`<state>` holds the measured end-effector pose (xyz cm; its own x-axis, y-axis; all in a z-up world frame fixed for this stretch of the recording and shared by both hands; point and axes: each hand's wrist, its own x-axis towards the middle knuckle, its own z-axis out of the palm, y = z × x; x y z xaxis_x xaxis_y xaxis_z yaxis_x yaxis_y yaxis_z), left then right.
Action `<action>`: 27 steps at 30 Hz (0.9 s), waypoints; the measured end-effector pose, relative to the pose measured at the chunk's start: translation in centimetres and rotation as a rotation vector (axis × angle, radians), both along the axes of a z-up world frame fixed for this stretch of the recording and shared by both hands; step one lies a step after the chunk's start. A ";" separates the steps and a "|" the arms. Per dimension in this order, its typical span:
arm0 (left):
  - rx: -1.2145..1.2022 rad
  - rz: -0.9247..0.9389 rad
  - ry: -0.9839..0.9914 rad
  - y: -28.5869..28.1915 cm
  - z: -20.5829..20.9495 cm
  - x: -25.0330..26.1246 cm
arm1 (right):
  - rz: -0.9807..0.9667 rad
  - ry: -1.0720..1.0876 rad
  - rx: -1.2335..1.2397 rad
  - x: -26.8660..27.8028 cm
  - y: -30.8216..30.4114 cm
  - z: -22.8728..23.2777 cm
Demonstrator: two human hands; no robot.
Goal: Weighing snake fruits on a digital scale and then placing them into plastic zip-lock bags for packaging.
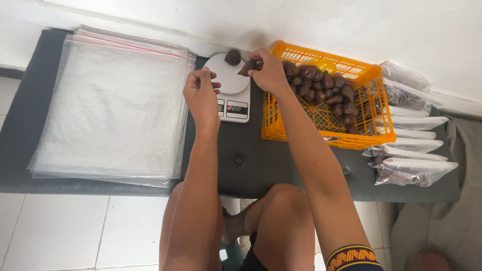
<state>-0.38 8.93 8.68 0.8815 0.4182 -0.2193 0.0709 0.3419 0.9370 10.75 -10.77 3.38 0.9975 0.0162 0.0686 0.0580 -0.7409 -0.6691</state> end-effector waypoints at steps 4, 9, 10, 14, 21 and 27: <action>-0.013 0.006 -0.034 -0.3 -0.7 0.4 | -0.061 0.084 -0.094 2.2 0.6 -2.9; -0.018 -0.020 -0.023 -0.6 -0.2 0.3 | -0.158 0.111 -0.120 3.1 0.8 -5.4; -0.016 -0.019 -0.022 -0.6 -0.1 0.2 | -0.157 0.113 -0.118 3.2 0.8 -5.8; -0.032 -0.012 -0.016 -0.5 -0.1 0.4 | -0.174 0.091 -0.079 4.0 0.5 -6.8; -0.039 -0.018 -0.019 -0.6 -0.3 0.6 | -0.172 0.080 -0.019 4.3 0.6 -6.8; -0.032 -0.019 -0.031 -0.7 -0.4 0.3 | -0.144 0.083 0.000 4.7 0.4 -7.8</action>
